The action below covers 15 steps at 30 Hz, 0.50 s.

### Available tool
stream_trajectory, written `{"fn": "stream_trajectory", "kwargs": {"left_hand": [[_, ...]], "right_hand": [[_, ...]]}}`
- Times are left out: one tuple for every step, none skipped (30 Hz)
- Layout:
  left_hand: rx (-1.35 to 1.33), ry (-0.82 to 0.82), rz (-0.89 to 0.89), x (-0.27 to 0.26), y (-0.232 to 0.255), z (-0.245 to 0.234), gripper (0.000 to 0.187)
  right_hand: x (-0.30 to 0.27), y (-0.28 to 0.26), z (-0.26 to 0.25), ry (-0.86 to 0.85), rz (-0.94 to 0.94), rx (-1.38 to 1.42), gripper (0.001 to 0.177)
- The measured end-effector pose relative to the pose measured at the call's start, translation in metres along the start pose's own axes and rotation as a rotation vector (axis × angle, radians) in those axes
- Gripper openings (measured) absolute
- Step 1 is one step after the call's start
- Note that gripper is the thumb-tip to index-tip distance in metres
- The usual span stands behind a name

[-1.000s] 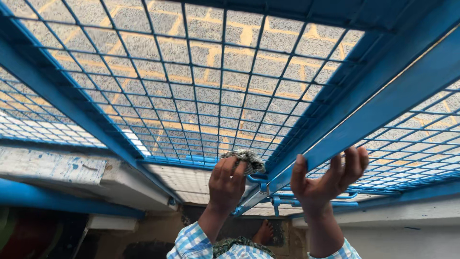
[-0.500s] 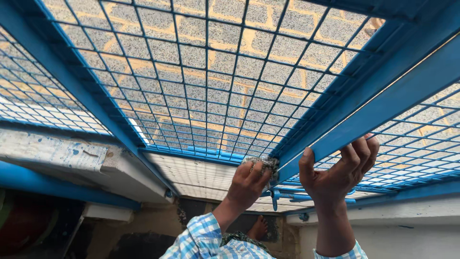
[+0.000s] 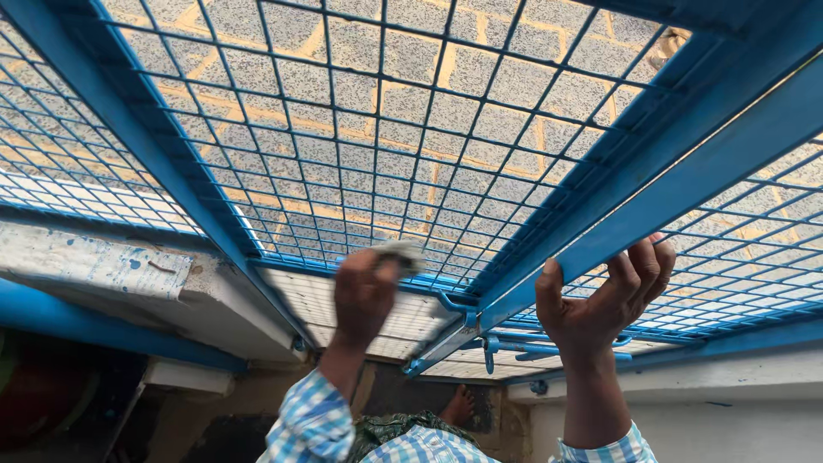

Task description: The person wipes the blue metal window grill and the adjacent white wall using a cloth. They systematically clean the vertical and horizontal bars of the grill, moving from the right side to the left, and also wipe the window sill and the wall surface.

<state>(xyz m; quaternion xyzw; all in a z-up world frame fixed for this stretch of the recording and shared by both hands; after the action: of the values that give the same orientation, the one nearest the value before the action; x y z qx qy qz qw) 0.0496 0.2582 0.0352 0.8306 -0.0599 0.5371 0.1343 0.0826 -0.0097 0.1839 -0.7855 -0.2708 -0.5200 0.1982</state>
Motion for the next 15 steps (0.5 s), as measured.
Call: {"fn": "stream_trajectory", "kwargs": {"left_hand": [[0.021,0.007,-0.118,-0.009,-0.018,-0.005,0.035],[0.042,0.015,-0.237,-0.016,-0.035,-0.010,0.036],[0.088,0.027,-0.322,-0.023,-0.054,-0.020,0.039],[0.134,0.040,-0.406,-0.029,-0.071,-0.031,0.044],[0.205,0.056,-0.441,-0.031,-0.088,-0.044,0.045],[0.276,0.072,-0.474,-0.030,-0.102,-0.054,0.045],[0.303,0.114,-0.495,-0.028,-0.113,-0.063,0.042],[0.331,0.156,-0.515,-0.025,-0.122,-0.070,0.039],[0.356,0.199,-0.533,-0.021,-0.128,-0.074,0.037],[0.317,0.216,-0.548,-0.016,-0.131,-0.074,0.036],[0.276,0.234,-0.563,-0.011,-0.131,-0.071,0.036],[0.234,0.253,-0.578,-0.008,-0.131,-0.069,0.035],[0.215,0.251,-0.590,-0.007,-0.126,-0.065,0.036],[0.195,0.250,-0.602,-0.007,-0.118,-0.056,0.037],[0.172,0.246,-0.613,-0.007,-0.110,-0.048,0.038]], "right_hand": [[-0.001,0.000,0.001,0.003,-0.007,-0.003,0.055],[-0.001,0.001,0.002,0.012,0.000,0.000,0.055],[-0.002,0.001,0.003,0.019,0.006,0.010,0.054],[-0.002,0.002,0.004,0.026,0.011,0.019,0.054],[-0.002,0.001,0.006,0.036,-0.001,0.009,0.054],[-0.002,0.001,0.008,0.046,-0.014,-0.001,0.053],[-0.002,0.001,0.009,0.056,-0.025,-0.011,0.052],[-0.003,0.002,0.010,0.065,-0.021,-0.003,0.051],[-0.003,0.003,0.011,0.074,-0.016,0.004,0.051],[-0.003,0.003,0.011,0.083,-0.011,0.011,0.050],[-0.003,0.004,0.012,0.080,-0.008,0.014,0.050],[-0.004,0.004,0.013,0.076,-0.005,0.017,0.050],[-0.004,0.005,0.014,0.073,-0.002,0.019,0.049],[-0.005,0.005,0.016,0.076,-0.003,0.021,0.049],[-0.006,0.006,0.016,0.078,-0.003,0.019,0.049]]}}
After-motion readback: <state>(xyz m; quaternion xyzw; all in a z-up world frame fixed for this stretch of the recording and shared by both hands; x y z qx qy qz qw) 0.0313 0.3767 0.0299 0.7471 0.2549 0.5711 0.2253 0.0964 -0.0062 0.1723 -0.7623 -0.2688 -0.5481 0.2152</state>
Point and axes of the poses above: each hand's wrist, its own x-axis towards the middle knuckle, its own z-axis out of the palm, y = z × x, the point moved 3 cm from there along x, towards the middle knuckle, and after that the axes turned 4 degrees about x, right-handed, at the moved point
